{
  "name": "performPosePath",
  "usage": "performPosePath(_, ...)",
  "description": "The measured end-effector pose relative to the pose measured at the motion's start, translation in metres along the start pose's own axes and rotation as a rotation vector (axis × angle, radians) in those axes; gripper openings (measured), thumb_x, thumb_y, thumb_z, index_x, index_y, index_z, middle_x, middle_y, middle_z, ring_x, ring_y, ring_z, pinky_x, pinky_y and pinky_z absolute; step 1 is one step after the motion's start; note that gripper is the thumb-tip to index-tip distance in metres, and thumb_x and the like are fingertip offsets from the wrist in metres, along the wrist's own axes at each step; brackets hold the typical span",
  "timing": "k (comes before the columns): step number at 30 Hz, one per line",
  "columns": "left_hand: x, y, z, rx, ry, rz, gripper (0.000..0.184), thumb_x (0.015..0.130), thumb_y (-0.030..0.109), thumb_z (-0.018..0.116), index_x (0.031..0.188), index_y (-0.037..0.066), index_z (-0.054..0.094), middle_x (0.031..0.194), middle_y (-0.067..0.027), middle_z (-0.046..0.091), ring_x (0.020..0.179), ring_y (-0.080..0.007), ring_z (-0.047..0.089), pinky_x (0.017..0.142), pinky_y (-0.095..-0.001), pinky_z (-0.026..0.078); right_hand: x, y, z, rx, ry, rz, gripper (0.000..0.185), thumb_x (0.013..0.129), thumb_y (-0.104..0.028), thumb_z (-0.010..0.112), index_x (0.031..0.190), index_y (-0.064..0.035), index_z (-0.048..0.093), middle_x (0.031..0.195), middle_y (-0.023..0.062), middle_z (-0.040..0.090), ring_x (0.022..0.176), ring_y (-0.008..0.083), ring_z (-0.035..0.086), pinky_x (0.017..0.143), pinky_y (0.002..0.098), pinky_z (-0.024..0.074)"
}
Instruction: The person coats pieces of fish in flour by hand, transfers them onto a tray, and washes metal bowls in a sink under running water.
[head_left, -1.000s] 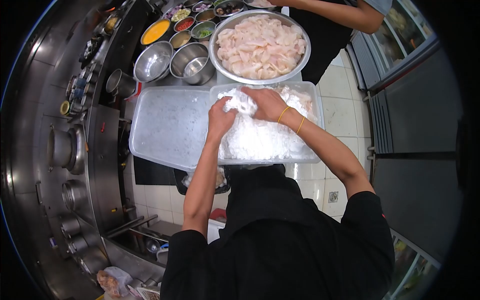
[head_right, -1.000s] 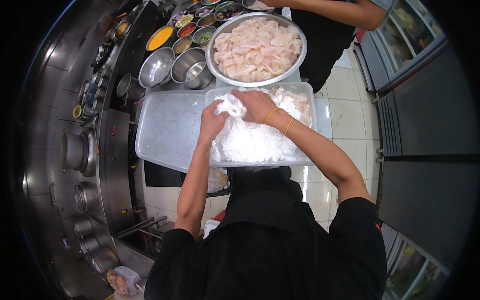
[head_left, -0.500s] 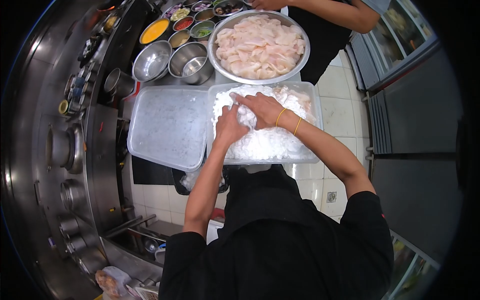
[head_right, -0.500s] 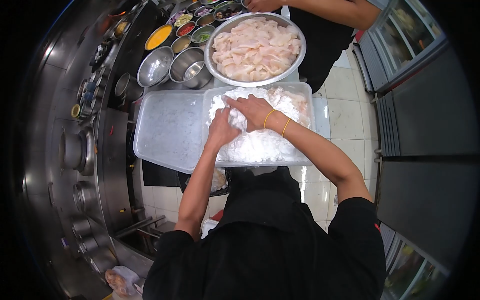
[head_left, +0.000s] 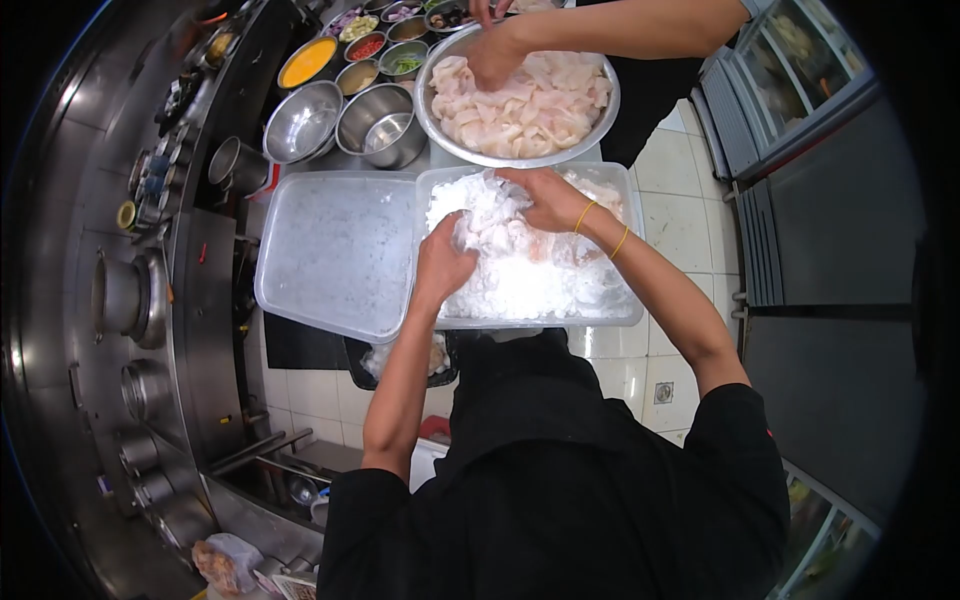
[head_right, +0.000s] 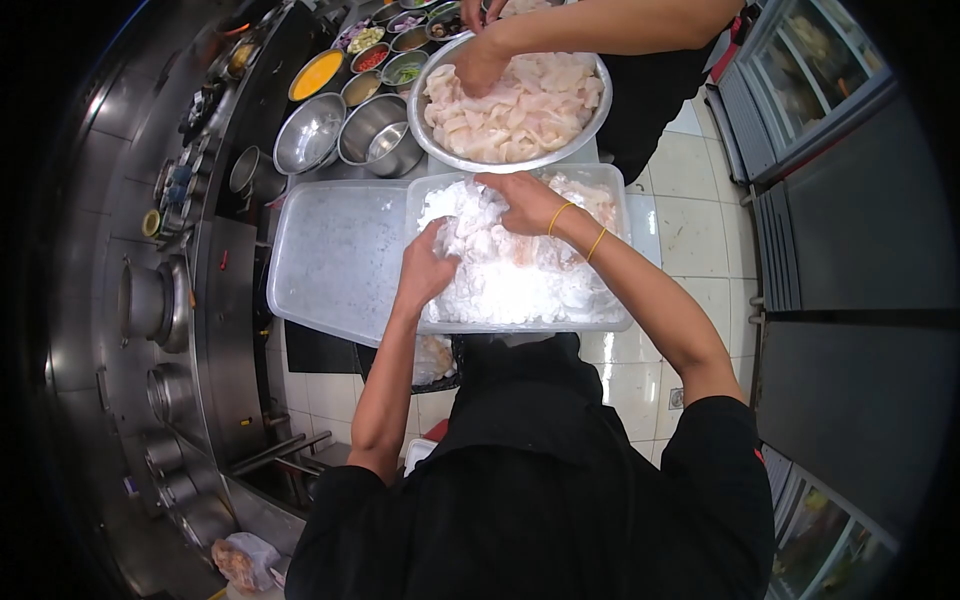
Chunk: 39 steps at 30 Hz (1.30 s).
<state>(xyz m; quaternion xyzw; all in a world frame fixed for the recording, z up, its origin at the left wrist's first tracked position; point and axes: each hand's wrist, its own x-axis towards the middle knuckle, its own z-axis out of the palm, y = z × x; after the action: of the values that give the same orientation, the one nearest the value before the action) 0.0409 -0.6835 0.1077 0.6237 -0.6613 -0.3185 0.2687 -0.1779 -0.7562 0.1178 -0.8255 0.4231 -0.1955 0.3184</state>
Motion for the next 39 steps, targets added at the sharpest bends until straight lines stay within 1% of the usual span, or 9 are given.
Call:
performPosePath(2,-0.01,0.006,0.001,0.122,-0.03,0.087,0.082,0.065,0.013,0.072,0.141,0.007,0.042,0.14,-0.0312,0.041,0.128,-0.0437,0.044,0.105,-0.0421,0.041,-0.002,-0.004,-0.001,-0.021,-0.052,-0.054,0.087,0.061,-0.008,0.077,0.141,-0.0079,0.043,0.13,0.0231,0.055,0.12,0.0372,0.053,0.099,0.0426,0.0451)
performPosePath(6,-0.03,0.041,0.005,0.321,-0.225,-0.207,0.106,0.061,0.015,0.079,0.151,0.01,0.022,0.143,-0.0379,0.024,0.125,-0.0577,0.037,0.105,-0.0524,0.038,-0.013,-0.032,0.008,-0.318,-0.212,-0.038,0.125,0.05,-0.012,0.087,0.153,-0.0224,0.017,0.138,0.0145,0.048,0.121,0.0376,0.049,0.095,0.0459,0.048)
performPosePath(10,-0.019,0.018,0.033,0.304,-0.018,-0.087,0.097,0.059,0.007,0.078,0.145,0.004,0.033,0.14,-0.0348,0.032,0.12,-0.048,0.048,0.099,-0.0455,0.045,-0.011,-0.035,0.022,-0.242,-0.174,-0.025,0.115,0.057,0.0,0.08,0.152,-0.027,0.019,0.119,0.0109,0.058,0.109,0.0348,0.055,0.086,0.0469,0.0502)
performPosePath(13,-0.004,0.0,0.036,0.128,0.049,-0.043,0.086,0.06,0.004,0.076,0.138,0.001,0.042,0.138,-0.0296,0.038,0.121,-0.0442,0.048,0.099,-0.0441,0.045,-0.005,-0.025,0.029,-0.198,-0.089,-0.069,0.105,0.058,-0.005,0.08,0.149,-0.021,0.03,0.112,0.0126,0.062,0.102,0.0357,0.059,0.087,0.0452,0.0512)
performPosePath(18,0.007,-0.011,0.027,-0.159,0.157,0.067,0.065,0.06,-0.007,0.069,0.123,0.0,0.053,0.11,-0.0138,0.065,0.104,-0.0216,0.062,0.091,-0.0302,0.047,0.005,-0.026,0.023,-0.063,0.063,-0.117,0.084,0.058,-0.006,0.078,0.137,-0.0103,0.047,0.117,0.0173,0.063,0.107,0.0372,0.06,0.09,0.044,0.0497)
performPosePath(21,0.016,-0.013,0.028,-0.348,0.077,-0.03,0.064,0.06,-0.009,0.067,0.121,0.001,0.054,0.109,-0.0103,0.065,0.102,-0.0192,0.061,0.089,-0.029,0.047,0.008,-0.026,0.018,-0.001,0.088,-0.089,0.079,0.057,-0.007,0.077,0.132,-0.005,0.053,0.123,0.0206,0.06,0.113,0.0375,0.057,0.097,0.0424,0.0467)
performPosePath(24,0.013,0.008,0.014,-0.469,0.023,-0.042,0.068,0.059,-0.001,0.07,0.124,-0.002,0.053,0.112,-0.0173,0.064,0.107,-0.0275,0.061,0.093,-0.0315,0.047,0.004,-0.037,0.008,0.013,0.099,-0.074,0.081,0.055,-0.009,0.077,0.131,-0.0006,0.052,0.126,0.0232,0.058,0.119,0.0373,0.054,0.102,0.0408,0.0428)
performPosePath(29,0.023,0.005,-0.031,-0.597,0.086,0.018,0.067,0.058,-0.004,0.067,0.123,-0.001,0.051,0.106,-0.0149,0.064,0.101,-0.0238,0.061,0.089,-0.0301,0.047,0.042,-0.089,-0.007,0.026,0.091,-0.084,0.077,0.056,-0.01,0.076,0.129,-0.0022,0.054,0.124,0.0206,0.059,0.114,0.0364,0.056,0.097,0.0402,0.046)
performPosePath(39,0.026,-0.16,-0.135,-0.674,0.27,-0.137,0.063,0.064,-0.008,0.061,0.126,0.0,0.052,0.108,-0.0075,0.064,0.098,-0.0179,0.061,0.086,-0.0296,0.049,0.208,-0.122,0.148,-0.002,-0.192,-0.092,0.071,0.061,-0.01,0.075,0.128,-0.0063,0.054,0.119,0.0175,0.058,0.117,0.0354,0.052,0.102,0.04,0.0424)
